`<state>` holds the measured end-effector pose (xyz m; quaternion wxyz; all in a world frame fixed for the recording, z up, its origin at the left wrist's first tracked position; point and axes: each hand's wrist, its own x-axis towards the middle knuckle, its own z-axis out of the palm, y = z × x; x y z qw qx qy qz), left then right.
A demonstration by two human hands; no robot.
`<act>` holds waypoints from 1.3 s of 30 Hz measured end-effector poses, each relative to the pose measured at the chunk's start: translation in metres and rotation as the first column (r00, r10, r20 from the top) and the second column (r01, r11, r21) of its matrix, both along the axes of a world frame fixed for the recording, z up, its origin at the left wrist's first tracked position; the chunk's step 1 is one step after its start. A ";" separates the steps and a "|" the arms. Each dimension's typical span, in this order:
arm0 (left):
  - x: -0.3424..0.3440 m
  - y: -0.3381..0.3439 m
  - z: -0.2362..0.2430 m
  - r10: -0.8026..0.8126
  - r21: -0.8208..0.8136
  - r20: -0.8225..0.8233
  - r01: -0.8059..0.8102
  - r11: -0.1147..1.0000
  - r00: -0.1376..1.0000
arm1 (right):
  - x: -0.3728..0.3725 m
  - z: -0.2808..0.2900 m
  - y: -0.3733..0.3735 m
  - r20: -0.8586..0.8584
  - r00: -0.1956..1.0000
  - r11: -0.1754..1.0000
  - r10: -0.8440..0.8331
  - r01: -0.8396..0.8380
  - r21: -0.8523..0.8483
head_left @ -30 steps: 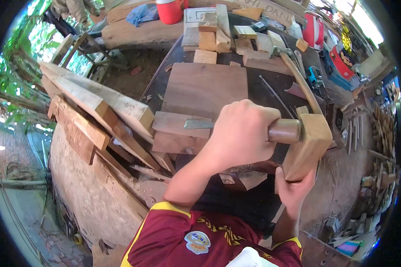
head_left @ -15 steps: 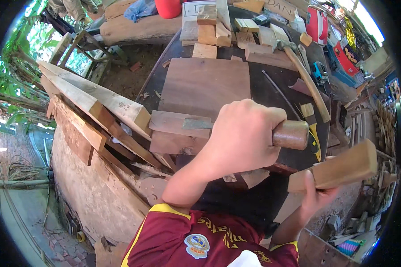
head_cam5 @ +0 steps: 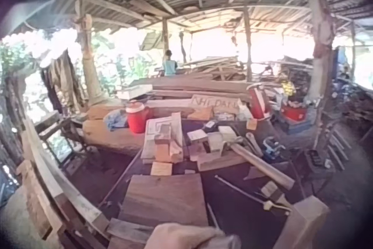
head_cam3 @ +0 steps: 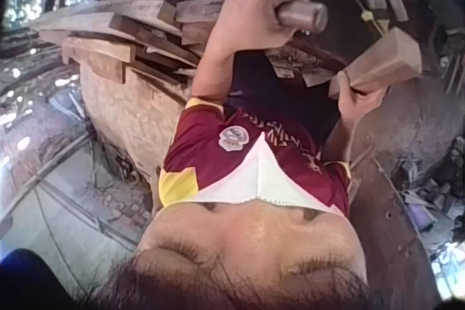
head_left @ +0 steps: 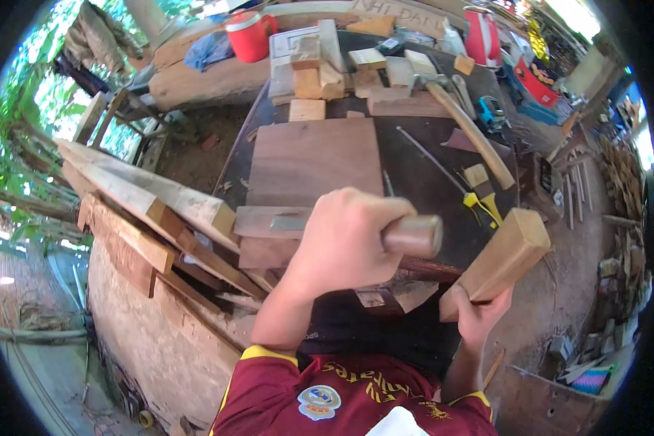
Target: The person marks a rectangular wooden block with a pen, then uses a chisel and a wooden mallet to carve and shape the block. They repeatedly strike the chisel to remove wood shavings and refine the block's edges.
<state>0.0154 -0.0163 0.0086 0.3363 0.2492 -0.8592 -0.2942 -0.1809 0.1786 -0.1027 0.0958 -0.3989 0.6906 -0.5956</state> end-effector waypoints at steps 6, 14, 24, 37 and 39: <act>0.011 0.037 -0.008 -0.127 -0.064 0.118 0.136 0.989 0.985 | 0.001 -0.034 0.057 0.057 0.991 0.987 -0.121 0.114 0.111; 0.064 0.053 -0.013 0.500 -0.050 -0.010 -0.500 0.865 0.866 | -0.015 -0.082 0.120 -0.039 0.987 0.949 -0.155 0.160 0.273; 0.100 0.006 -0.024 0.734 -0.187 0.188 -0.710 0.679 0.653 | -0.021 -0.099 0.111 0.009 0.993 0.968 -0.121 0.116 0.222; 0.081 -0.002 -0.039 0.689 -0.191 0.205 -0.662 0.725 0.695 | -0.028 -0.110 0.127 -0.042 0.981 0.930 -0.189 0.192 0.312; 0.082 -0.001 -0.044 0.684 -0.241 0.164 -0.644 0.726 0.711 | -0.026 -0.102 0.123 0.034 0.976 0.934 -0.214 0.194 0.299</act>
